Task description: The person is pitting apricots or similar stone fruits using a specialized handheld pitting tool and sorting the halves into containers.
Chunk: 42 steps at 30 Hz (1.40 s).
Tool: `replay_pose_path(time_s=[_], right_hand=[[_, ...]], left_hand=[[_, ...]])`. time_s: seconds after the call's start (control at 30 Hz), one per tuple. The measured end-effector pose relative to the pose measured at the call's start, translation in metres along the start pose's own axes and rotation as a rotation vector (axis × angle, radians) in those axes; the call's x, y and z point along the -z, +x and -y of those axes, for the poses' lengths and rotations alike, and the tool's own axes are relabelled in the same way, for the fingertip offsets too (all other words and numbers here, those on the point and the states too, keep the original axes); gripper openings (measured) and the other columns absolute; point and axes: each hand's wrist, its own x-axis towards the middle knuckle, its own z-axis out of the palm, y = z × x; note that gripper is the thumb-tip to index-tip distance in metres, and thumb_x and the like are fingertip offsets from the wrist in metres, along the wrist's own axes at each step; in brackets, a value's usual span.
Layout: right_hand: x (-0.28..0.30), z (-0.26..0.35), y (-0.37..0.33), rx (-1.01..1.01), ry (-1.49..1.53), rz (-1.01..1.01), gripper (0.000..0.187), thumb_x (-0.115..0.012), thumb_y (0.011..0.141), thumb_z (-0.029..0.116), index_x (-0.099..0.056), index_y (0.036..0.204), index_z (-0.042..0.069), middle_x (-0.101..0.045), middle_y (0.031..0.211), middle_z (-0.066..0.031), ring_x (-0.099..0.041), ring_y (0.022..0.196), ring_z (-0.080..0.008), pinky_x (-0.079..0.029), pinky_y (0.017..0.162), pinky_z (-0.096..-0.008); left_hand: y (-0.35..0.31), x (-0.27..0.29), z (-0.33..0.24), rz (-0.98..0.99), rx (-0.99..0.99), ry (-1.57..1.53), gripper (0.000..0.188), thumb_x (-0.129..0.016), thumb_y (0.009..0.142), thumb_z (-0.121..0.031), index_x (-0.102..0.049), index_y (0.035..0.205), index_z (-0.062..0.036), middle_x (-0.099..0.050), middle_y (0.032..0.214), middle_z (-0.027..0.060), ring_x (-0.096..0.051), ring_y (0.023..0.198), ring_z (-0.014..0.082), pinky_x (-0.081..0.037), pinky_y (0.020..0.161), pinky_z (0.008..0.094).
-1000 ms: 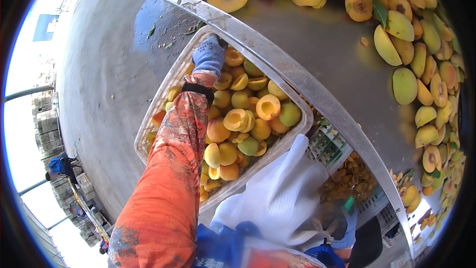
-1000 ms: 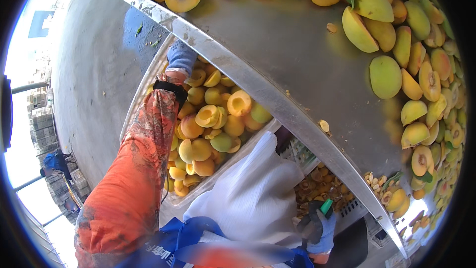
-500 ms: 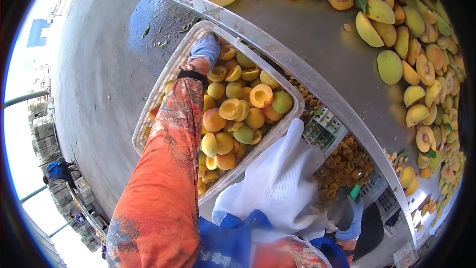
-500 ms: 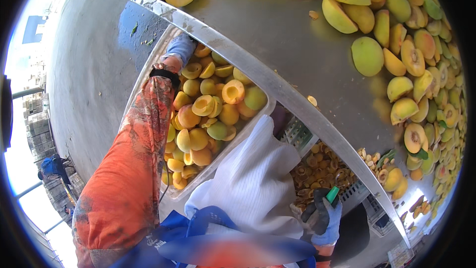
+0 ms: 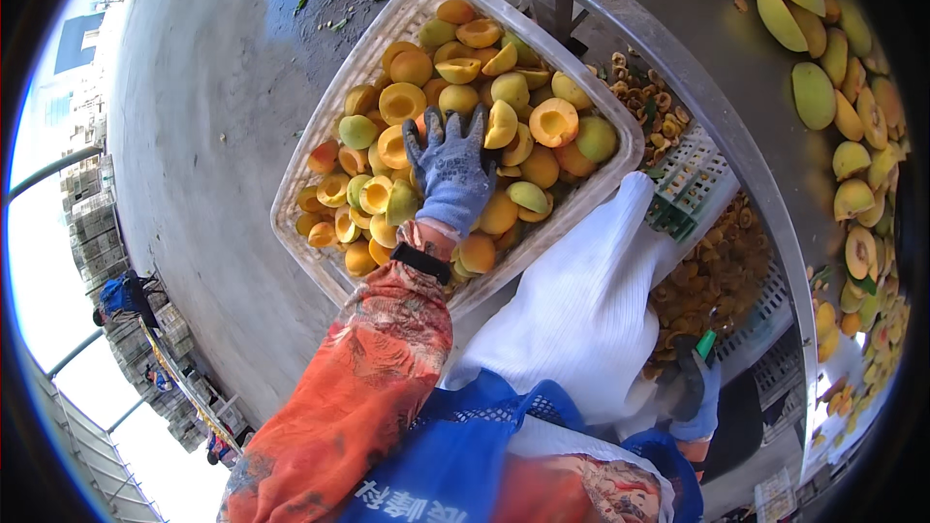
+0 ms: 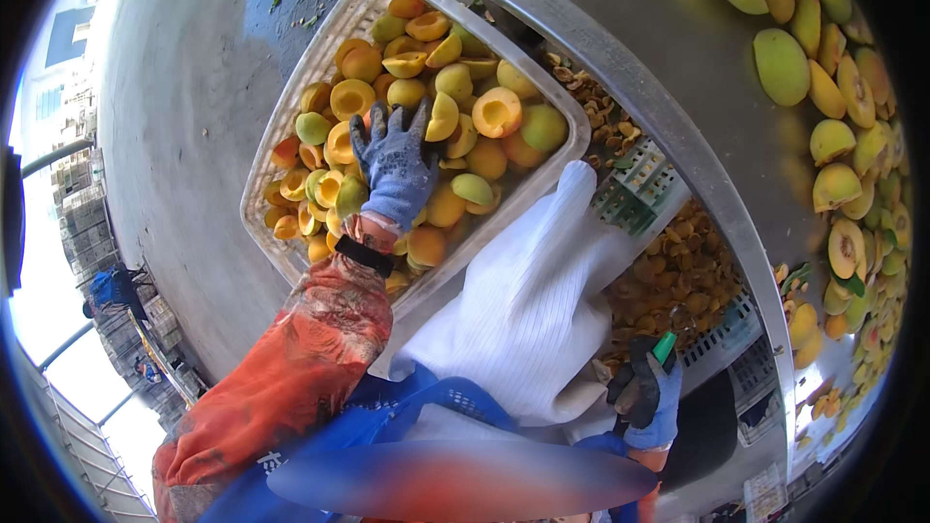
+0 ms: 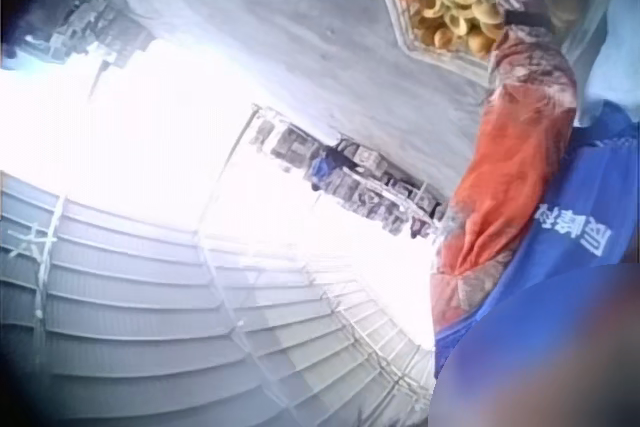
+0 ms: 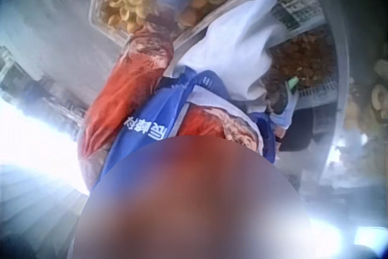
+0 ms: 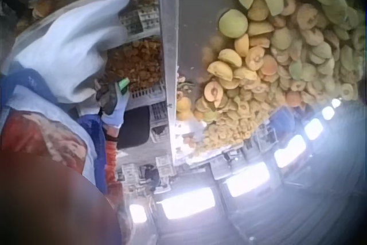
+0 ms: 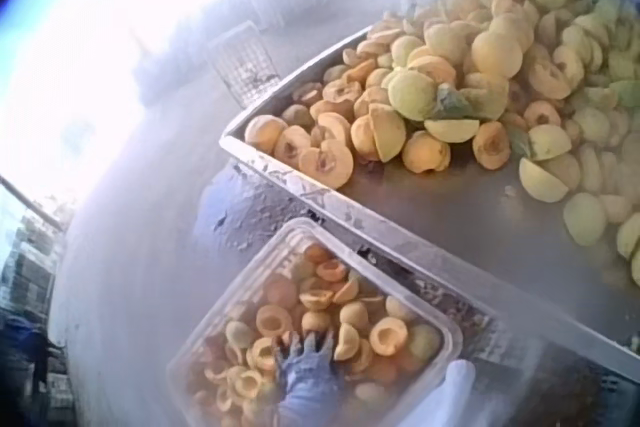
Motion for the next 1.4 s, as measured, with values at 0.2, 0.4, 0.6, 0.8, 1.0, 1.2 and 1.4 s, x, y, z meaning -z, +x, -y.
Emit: replay_pose_path(time_s=[0.2,0.4,0.6,0.8,1.0,1.2,1.4], right_hand=[[0.000,0.007,-0.031,0.083,-0.008,0.013,0.024,-0.061,0.082,0.021,-0.053,0.097,0.005,-0.048,0.051,-0.0057,-0.047,0.037,-0.0181,-0.037,0.035,-0.0298],[0.009,0.009,-0.038,0.084,0.054,-0.031,0.018,-0.061,0.081,0.018,-0.054,0.095,0.009,-0.049,0.055,-0.0031,-0.047,0.039,-0.0152,-0.036,0.035,-0.0270],[0.014,0.011,-0.012,-0.022,0.081,-0.046,0.024,-0.060,0.080,0.018,-0.053,0.098,0.003,-0.051,0.052,-0.0088,-0.049,0.037,-0.0195,-0.036,0.035,-0.0276],[0.017,0.013,-0.015,0.010,0.072,-0.002,0.024,-0.061,0.081,0.021,-0.054,0.097,0.005,-0.047,0.055,-0.0025,-0.047,0.041,-0.0142,-0.036,0.037,-0.0256],[0.050,0.003,-0.034,0.175,-0.022,-0.033,0.030,-0.059,0.084,0.027,-0.052,0.102,0.005,-0.042,0.054,-0.0001,-0.042,0.041,-0.0101,-0.034,0.037,-0.0231],[0.022,-0.007,-0.052,0.209,-0.054,0.003,0.029,-0.057,0.085,0.028,-0.052,0.104,0.006,-0.039,0.055,0.0016,-0.038,0.041,-0.0089,-0.032,0.037,-0.0224],[-0.003,-0.015,-0.059,0.198,-0.101,0.047,0.026,-0.057,0.085,0.024,-0.051,0.101,0.005,-0.043,0.053,-0.0032,-0.042,0.038,-0.0130,-0.036,0.038,-0.0246]], left_hand=[[0.012,-0.013,0.009,0.114,-0.049,-0.027,0.054,-0.064,0.070,-0.031,-0.052,0.120,-0.0141,-0.052,0.114,0.0116,-0.039,0.118,0.0337,-0.025,0.100,0.0502],[0.055,0.022,-0.020,0.380,0.083,-0.389,0.050,-0.055,0.079,-0.038,-0.051,0.122,-0.0123,-0.046,0.125,0.0162,-0.035,0.123,0.0348,-0.025,0.101,0.0462],[0.060,-0.049,-0.070,-0.155,-0.079,-0.065,0.038,-0.056,0.077,-0.031,-0.059,0.110,-0.0140,-0.038,0.132,0.0224,-0.029,0.123,0.0430,-0.017,0.102,0.0569],[0.058,-0.054,-0.055,-0.126,-0.028,0.013,0.032,-0.055,0.077,-0.031,-0.062,0.105,-0.0168,-0.040,0.131,0.0198,-0.029,0.125,0.0396,-0.016,0.102,0.0566],[0.019,0.016,0.013,-0.110,-0.209,-0.136,0.055,-0.057,0.080,-0.038,-0.043,0.129,-0.0161,-0.043,0.131,0.0147,-0.038,0.121,0.0338,-0.028,0.098,0.0508],[-0.115,0.021,0.069,0.098,0.014,-0.048,0.044,-0.056,0.079,-0.043,-0.055,0.115,-0.0185,-0.055,0.109,0.0135,-0.050,0.103,0.0327,-0.038,0.084,0.0488],[-0.178,0.029,0.086,0.202,0.109,-0.100,0.014,-0.059,0.076,-0.032,-0.065,0.080,-0.0198,-0.057,0.076,0.0072,-0.055,0.071,0.0285,-0.041,0.063,0.0414]])
